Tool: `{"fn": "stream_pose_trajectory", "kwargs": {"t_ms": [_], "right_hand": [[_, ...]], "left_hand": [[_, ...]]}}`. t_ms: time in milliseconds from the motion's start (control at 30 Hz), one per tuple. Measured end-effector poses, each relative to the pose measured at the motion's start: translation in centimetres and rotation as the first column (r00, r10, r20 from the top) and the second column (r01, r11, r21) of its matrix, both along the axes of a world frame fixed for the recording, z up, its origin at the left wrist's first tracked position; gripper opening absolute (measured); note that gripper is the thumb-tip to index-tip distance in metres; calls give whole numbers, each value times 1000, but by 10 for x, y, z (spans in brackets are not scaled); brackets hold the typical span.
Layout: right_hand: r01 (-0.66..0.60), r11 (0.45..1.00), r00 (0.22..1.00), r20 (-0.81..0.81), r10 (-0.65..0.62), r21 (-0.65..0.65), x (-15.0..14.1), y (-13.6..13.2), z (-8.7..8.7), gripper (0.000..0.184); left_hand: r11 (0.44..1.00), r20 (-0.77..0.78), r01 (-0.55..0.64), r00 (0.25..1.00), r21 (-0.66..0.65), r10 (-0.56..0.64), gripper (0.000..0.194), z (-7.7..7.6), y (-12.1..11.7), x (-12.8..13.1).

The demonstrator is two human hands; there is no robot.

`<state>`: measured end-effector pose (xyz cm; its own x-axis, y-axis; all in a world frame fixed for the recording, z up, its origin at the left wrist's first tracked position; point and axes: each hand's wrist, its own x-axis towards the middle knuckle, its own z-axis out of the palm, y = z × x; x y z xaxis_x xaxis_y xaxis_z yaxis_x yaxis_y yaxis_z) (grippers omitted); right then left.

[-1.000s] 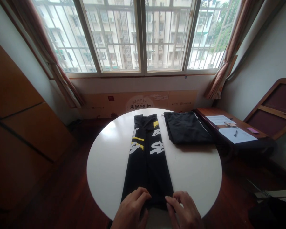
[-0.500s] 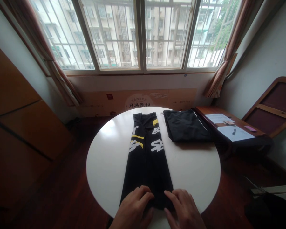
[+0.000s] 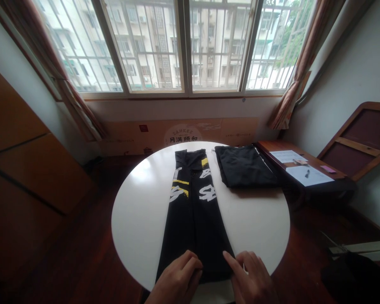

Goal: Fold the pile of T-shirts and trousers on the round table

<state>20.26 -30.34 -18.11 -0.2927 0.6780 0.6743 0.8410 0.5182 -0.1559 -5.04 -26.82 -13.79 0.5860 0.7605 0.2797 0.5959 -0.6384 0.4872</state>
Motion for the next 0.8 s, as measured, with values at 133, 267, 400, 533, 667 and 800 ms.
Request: {"fn": "stream_pose_trajectory", "kwargs": {"t_ms": [133,267,400,533,667,800], "right_hand": [[-85,996,996,35,86,-23,4,-1,10,51],[-137,986,990,13,139,-99,7,1,23,47],[-94,953,983,-179,43,-288,13,29,45,31],[-15,916,958,-269,-102,-401,18,108,75,27],[16,867,963,-227,-147,-497,10,222,100,28],[81,807,973,-131,-193,-584,-24,337,107,23]], "left_hand": [[1000,-80,23,997,-17,-24,22,-10,-3,-3],[973,-15,88,995,-215,-94,39,15,3,-13],[949,29,-52,998,-311,64,27,63,41,-31],[951,-39,-246,969,-189,243,24,79,117,-50],[943,-82,-325,944,-68,320,32,65,212,-54],[933,-220,-360,908,30,357,43,43,286,-35]]}}
